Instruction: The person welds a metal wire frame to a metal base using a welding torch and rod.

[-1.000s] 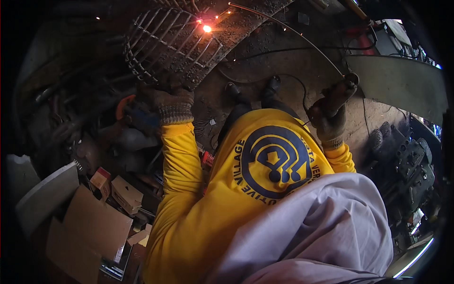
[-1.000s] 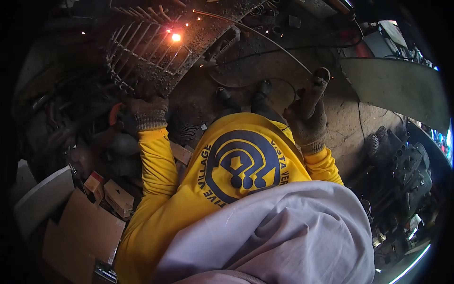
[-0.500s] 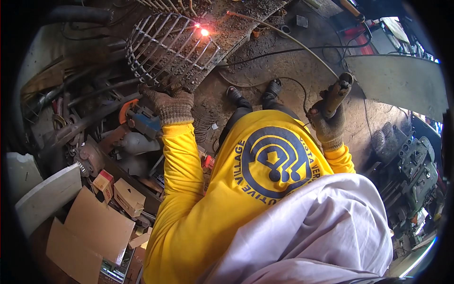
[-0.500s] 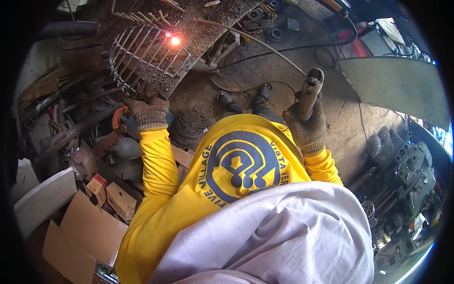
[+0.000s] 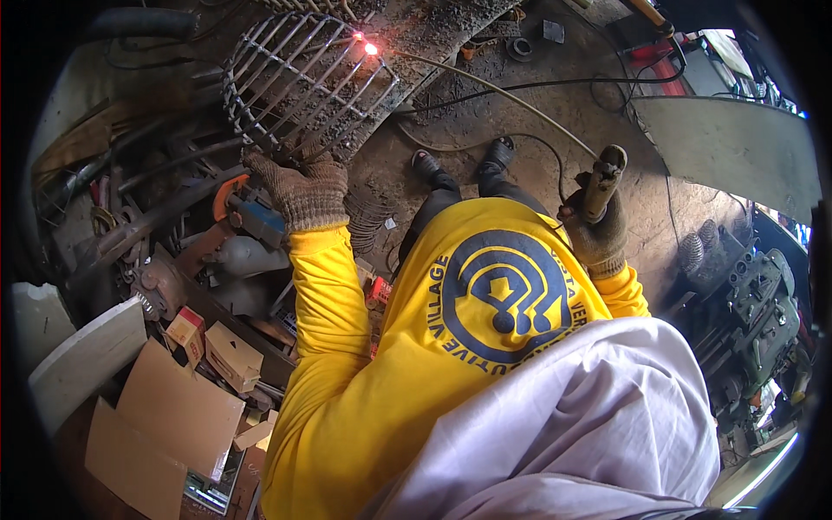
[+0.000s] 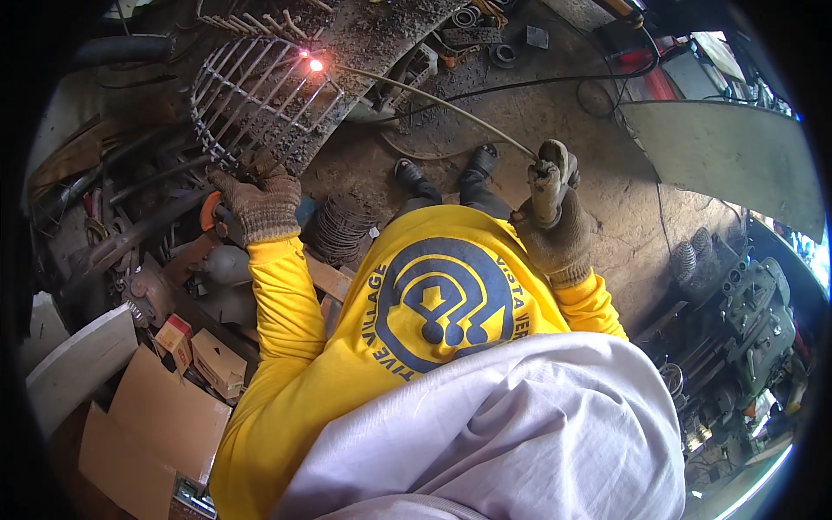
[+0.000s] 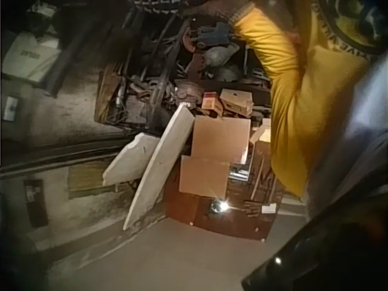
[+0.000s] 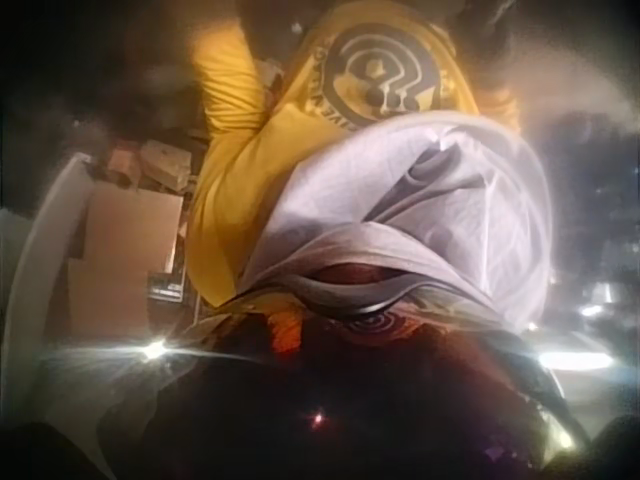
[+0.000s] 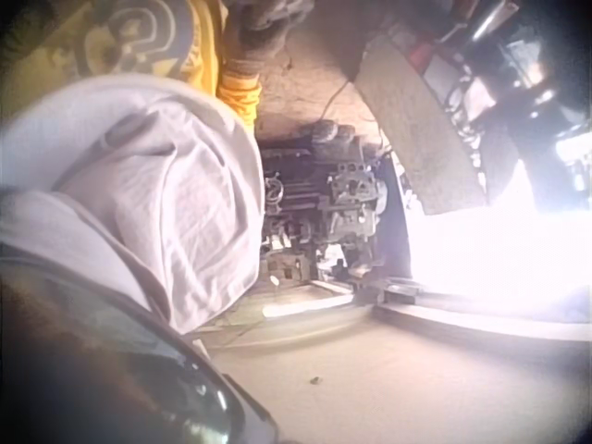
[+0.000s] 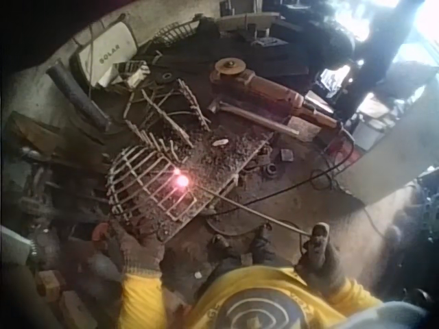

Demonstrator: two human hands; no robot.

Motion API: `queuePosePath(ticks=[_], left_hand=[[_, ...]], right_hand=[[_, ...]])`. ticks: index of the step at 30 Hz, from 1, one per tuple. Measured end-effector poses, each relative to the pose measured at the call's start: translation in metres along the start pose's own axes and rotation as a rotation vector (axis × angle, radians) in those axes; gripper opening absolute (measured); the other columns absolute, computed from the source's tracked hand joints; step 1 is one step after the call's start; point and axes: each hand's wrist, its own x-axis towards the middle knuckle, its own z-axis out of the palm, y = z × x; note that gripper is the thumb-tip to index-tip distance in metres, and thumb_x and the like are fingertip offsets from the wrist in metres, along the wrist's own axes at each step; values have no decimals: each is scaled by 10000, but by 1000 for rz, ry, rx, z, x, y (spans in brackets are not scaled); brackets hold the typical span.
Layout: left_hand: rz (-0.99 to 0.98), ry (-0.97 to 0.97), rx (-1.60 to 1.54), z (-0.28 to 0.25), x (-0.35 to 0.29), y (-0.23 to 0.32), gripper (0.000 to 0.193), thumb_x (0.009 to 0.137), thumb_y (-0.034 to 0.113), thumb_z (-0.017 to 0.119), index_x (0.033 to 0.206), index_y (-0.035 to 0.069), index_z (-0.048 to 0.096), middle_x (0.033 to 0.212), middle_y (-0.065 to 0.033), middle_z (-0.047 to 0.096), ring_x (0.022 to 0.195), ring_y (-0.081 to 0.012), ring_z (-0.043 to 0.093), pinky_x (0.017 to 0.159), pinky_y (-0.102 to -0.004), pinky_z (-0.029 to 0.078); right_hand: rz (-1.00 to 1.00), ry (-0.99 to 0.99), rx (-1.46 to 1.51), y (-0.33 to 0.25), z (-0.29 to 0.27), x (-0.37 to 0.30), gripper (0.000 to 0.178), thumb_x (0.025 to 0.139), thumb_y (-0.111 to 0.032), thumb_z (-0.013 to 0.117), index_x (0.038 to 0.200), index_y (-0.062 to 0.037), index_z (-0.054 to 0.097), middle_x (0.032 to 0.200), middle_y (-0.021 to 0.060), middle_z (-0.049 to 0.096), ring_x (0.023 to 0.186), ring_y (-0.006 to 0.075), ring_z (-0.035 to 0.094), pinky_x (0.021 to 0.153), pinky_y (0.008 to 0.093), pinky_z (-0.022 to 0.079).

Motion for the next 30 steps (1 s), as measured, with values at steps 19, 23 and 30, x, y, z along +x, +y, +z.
queuePosePath(ticks=[19, 23, 30], left_hand=[[-44, -112, 34, -28, 18, 2, 678, 895, 700, 481, 1201, 118, 649, 1197, -140, 674, 1042, -343, 663, 986, -593, 479], [-41, -95, 37, -27, 18, 1, 714, 893, 712, 464, 1252, 117, 628, 1276, -157, 634, 1120, -374, 630, 1016, -643, 433], [-78, -94, 18, -30, 20, 2, 674, 895, 702, 473, 1194, 127, 659, 1177, -125, 687, 1007, -334, 675, 979, -638, 464]], right_hand=[[-15, 4, -162, 1, 1, 1, 353, 781, -120, 761, 1071, -33, 580, 855, 80, 692, 759, 199, 682, 720, 325, 542], [-35, 24, -170, 6, 1, 2, 307, 742, -136, 780, 983, -54, 609, 841, 95, 713, 759, 239, 707, 710, 353, 554], [-34, 33, -144, 1, 4, 2, 299, 752, -135, 770, 985, -44, 607, 842, 100, 713, 756, 240, 704, 710, 357, 551]])
